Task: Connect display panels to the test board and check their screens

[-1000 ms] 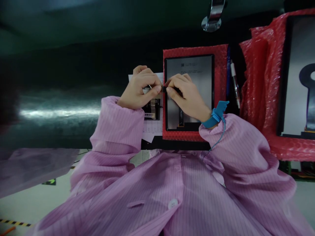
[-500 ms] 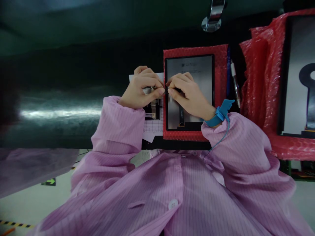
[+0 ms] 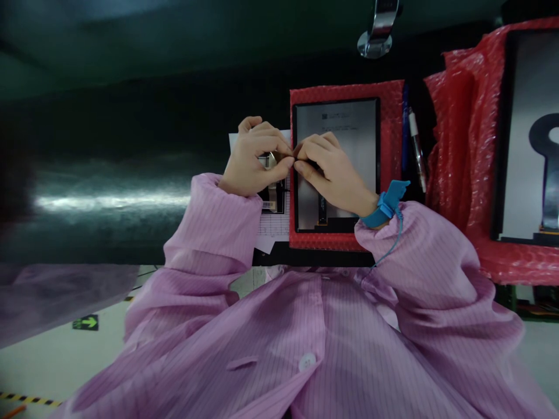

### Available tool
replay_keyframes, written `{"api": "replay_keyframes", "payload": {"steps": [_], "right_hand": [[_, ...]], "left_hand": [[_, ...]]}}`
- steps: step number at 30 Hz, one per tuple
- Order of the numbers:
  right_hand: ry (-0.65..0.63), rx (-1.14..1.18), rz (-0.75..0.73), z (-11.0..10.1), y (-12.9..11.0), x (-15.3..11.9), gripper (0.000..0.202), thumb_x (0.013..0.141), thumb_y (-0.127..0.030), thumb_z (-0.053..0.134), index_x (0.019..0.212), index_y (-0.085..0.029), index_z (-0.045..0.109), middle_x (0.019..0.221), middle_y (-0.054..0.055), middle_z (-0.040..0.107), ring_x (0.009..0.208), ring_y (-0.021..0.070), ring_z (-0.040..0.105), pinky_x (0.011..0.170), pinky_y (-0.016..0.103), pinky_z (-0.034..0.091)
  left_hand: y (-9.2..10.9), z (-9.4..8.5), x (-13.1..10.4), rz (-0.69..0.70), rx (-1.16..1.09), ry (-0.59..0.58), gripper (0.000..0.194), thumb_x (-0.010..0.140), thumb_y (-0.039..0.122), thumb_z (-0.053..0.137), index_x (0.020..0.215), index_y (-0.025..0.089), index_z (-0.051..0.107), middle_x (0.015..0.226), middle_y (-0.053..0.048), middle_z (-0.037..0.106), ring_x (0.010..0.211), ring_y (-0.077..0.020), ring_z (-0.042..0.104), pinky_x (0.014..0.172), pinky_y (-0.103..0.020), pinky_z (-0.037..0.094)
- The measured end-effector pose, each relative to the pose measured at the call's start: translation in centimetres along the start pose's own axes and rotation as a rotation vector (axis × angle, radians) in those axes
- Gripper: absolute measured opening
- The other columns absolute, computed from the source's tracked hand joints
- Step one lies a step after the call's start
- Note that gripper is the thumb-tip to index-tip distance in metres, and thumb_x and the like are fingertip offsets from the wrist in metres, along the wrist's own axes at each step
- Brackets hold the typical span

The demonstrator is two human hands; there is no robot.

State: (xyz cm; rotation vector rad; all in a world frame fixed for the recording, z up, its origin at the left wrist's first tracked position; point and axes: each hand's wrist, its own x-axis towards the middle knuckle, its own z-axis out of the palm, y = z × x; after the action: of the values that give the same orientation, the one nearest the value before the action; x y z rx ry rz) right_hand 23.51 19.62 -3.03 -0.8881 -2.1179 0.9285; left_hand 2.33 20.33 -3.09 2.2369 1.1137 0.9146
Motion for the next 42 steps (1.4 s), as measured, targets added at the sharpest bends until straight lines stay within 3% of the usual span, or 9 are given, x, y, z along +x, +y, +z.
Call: {"api": "replay_keyframes", "payload": {"steps": [3,6,8,11,15,18,30,37,42], "right_hand": [[0.024,-0.01,-0.005,0.3,0.2,0.0,0.043,0.101,-0.063,0.044,0.085,-0.026,0.057,0.099,0.005,0.067,0.103,0.0265,0.059,0.104,0.051,0.043],[0.048,-0.023,-0.007,0.3,0.3,0.0,0.044,0.102,-0.062,0.042,0.086,-0.025,0.058,0.099,0.006,0.067,0.1,0.0251,0.059,0.102,0.049,0.044],[0.077,-0.031,0.007,0.2,0.2,-0.1,0.044,0.104,-0.061,0.038,0.091,-0.025,0.059,0.1,0.006,0.068,0.099,0.0242,0.059,0.1,0.048,0.045],[0.176,-0.038,0.056,0.0,0.0,-0.3,0.043,0.106,-0.058,0.033,0.102,-0.027,0.062,0.102,0.006,0.068,0.098,0.0237,0.06,0.099,0.048,0.046],[0.329,-0.067,0.128,-0.4,-0.4,-0.7,0.036,0.105,-0.055,0.038,0.111,-0.028,0.062,0.111,0.006,0.068,0.104,0.0247,0.061,0.101,0.049,0.048],[0.394,-0.106,0.168,-1.1,-0.7,-1.0,0.027,0.104,-0.046,0.043,0.11,-0.028,0.062,0.113,0.006,0.068,0.108,0.0253,0.06,0.098,0.048,0.049],[0.558,-0.173,0.218,-3.4,-1.2,-2.4,0.021,0.102,-0.035,0.045,0.106,-0.026,0.063,0.112,0.006,0.07,0.109,0.0219,0.065,0.092,0.042,0.055],[0.562,-0.275,0.36,-2.8,-1.4,-7.9,0.021,0.099,-0.037,0.05,0.105,-0.023,0.065,0.107,0.009,0.07,0.099,0.025,0.065,0.092,0.048,0.053],[0.507,-0.373,0.369,-1.7,-2.2,-11.5,0.02,0.099,-0.035,0.052,0.108,-0.021,0.064,0.108,0.011,0.071,0.103,0.0274,0.065,0.094,0.05,0.052]], "left_hand": [[0.2,-0.3,0.0,0.008,0.063,0.04,0.016,0.09,0.037,0.068,0.076,0.03,0.063,0.081,0.0,0.07,0.095,-0.0271,0.063,0.113,-0.067,0.029],[1.1,-1.2,-0.9,-0.027,0.13,0.166,0.02,0.095,0.047,0.063,0.1,0.028,0.067,0.105,-0.004,0.071,0.107,-0.0271,0.061,0.11,-0.059,0.037],[2.4,-1.4,-2.4,-0.104,0.209,0.304,0.026,0.103,0.046,0.051,0.112,0.025,0.064,0.114,-0.006,0.067,0.112,-0.0246,0.059,0.106,-0.052,0.044],[5.0,0.0,-6.1,-0.216,0.403,0.439,0.022,0.107,0.032,0.043,0.11,0.022,0.063,0.11,-0.007,0.063,0.112,-0.023,0.06,0.103,-0.047,0.049],[7.0,3.6,-10.5,-0.259,0.535,0.272,0.028,0.102,0.025,0.054,0.127,0.016,0.062,0.133,-0.018,0.052,0.122,-0.0288,0.057,0.101,-0.046,0.054],[6.9,5.1,-11.7,-0.277,0.558,0.222,0.034,0.102,0.024,0.054,0.133,0.016,0.062,0.137,-0.02,0.05,0.127,-0.0321,0.055,0.103,-0.05,0.054],[6.7,5.4,-11.3,-0.262,0.61,0.217,0.035,0.101,0.023,0.054,0.132,0.013,0.066,0.135,-0.022,0.055,0.127,-0.0343,0.056,0.105,-0.051,0.054],[6.7,5.6,-11.2,-0.243,0.645,0.229,0.033,0.101,0.022,0.053,0.129,0.013,0.067,0.134,-0.022,0.058,0.124,-0.0336,0.058,0.102,-0.05,0.056],[6.8,5.6,-11.1,-0.221,0.684,0.241,0.033,0.1,0.023,0.056,0.131,0.014,0.065,0.132,-0.021,0.058,0.123,-0.0329,0.059,0.101,-0.048,0.057]]}}
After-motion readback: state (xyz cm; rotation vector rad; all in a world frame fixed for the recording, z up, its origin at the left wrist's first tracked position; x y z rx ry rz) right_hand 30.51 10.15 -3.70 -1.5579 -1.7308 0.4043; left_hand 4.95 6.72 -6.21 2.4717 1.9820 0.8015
